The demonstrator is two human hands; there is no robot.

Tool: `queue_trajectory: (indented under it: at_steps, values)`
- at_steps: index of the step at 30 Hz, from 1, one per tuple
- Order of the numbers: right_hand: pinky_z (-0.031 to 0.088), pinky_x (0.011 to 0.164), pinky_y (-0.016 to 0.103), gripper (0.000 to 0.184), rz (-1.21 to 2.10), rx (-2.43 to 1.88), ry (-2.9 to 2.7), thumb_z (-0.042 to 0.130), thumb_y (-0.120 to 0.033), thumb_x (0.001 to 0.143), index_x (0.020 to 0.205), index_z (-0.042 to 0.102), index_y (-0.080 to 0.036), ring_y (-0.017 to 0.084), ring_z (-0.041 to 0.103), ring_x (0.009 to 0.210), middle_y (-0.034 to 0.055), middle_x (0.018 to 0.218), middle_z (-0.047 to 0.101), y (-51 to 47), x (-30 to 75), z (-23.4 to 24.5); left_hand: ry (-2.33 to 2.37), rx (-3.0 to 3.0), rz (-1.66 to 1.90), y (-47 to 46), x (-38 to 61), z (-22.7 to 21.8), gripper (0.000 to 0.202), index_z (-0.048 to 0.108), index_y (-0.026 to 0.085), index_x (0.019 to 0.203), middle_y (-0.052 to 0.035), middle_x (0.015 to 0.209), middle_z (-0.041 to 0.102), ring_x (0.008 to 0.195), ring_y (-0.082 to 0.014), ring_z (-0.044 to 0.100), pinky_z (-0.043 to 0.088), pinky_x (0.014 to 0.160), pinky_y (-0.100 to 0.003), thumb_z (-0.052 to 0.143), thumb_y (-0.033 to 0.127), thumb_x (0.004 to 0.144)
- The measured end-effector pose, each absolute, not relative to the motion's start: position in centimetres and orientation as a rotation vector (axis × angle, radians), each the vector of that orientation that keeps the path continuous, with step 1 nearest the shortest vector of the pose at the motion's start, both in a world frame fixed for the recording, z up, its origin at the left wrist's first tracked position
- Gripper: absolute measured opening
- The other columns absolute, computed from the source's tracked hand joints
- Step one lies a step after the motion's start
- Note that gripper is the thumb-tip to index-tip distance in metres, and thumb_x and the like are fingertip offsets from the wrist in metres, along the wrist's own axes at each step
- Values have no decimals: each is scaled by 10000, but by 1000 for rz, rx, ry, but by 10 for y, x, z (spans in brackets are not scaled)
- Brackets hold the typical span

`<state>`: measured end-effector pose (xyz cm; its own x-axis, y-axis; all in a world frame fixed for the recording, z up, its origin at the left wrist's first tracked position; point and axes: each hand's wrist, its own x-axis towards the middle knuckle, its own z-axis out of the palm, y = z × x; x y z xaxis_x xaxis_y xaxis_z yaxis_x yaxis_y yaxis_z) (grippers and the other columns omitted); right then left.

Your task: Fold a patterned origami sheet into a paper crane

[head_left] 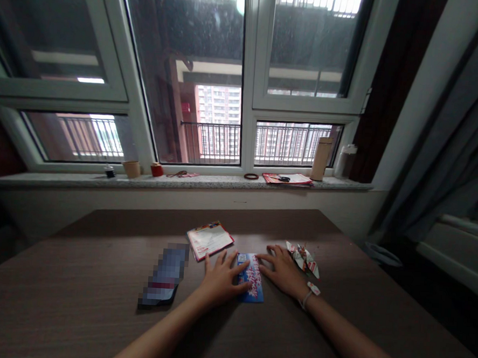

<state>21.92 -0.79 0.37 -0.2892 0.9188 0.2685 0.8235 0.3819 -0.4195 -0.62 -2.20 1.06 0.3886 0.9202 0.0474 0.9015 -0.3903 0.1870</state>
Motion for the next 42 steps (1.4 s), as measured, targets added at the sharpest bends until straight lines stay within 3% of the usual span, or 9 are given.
queue_trajectory:
  at_steps: [7, 12, 20, 25, 30, 35, 42]
  values:
    - [261, 1110, 483, 429, 157, -1569, -2246, 461, -493, 929, 1324, 540, -345, 302, 329, 1339, 87, 1410, 439, -7, 216, -2, 1665, 2520, 235, -22, -7, 8, 599, 390, 520, 1375, -38, 1549, 316, 1421, -400, 208, -45, 1015, -773, 512, 687, 813]
    - [256, 1126, 478, 437, 177, -1459, -2218, 517, -436, 914, 1323, 537, -285, 280, 323, 1348, 73, 1433, 441, -8, 219, -2, 1688, 2520, 261, -25, -5, 9, 585, 390, 507, 1383, -26, 1544, 328, 1423, -386, 213, -45, 1033, -759, 486, 682, 832]
    - [358, 1073, 395, 249, 311, -984, -2346, 569, -219, 877, 1097, 671, -278, 209, 478, 1213, 27, 1209, 638, -20, 220, 5, 1774, 2505, 274, -26, -4, 6, 586, 365, 447, 1422, -45, 1550, 314, 1425, -374, 207, -1, 1055, -744, 458, 633, 874]
    - [357, 1073, 419, 201, 330, -1033, -2319, 590, -284, 879, 1056, 680, -260, 231, 476, 1218, 23, 1198, 658, -22, 216, 5, 1785, 2492, 282, -26, -2, 8, 584, 286, 447, 1455, -37, 1553, 307, 1424, -364, 206, 13, 1057, -745, 450, 566, 908]
    - [324, 1110, 423, 275, 394, -1106, -2289, 617, -321, 856, 1116, 658, -242, 238, 442, 1263, 34, 1262, 628, -21, 219, 4, 1781, 2459, 351, -24, -3, 5, 622, 241, 369, 1492, -45, 1547, 320, 1416, -367, 214, 24, 1067, -741, 431, 527, 922]
    - [321, 1110, 415, 318, 450, -1124, -2277, 549, -294, 899, 1205, 623, -253, 225, 418, 1286, 40, 1301, 600, -22, 221, 7, 1829, 2446, 418, -23, -4, 1, 613, 353, 270, 1462, -85, 1522, 361, 1412, -348, 223, 51, 1097, -700, 442, 523, 910]
    - [392, 1006, 374, 238, 361, -1086, -2298, 502, -245, 934, 1078, 690, -263, 209, 511, 1131, 34, 1173, 661, -23, 218, 10, 1858, 2473, 460, -23, -3, 0, 507, 521, 246, 1325, -103, 1483, 412, 1395, -327, 258, 107, 1118, -642, 459, 520, 903]
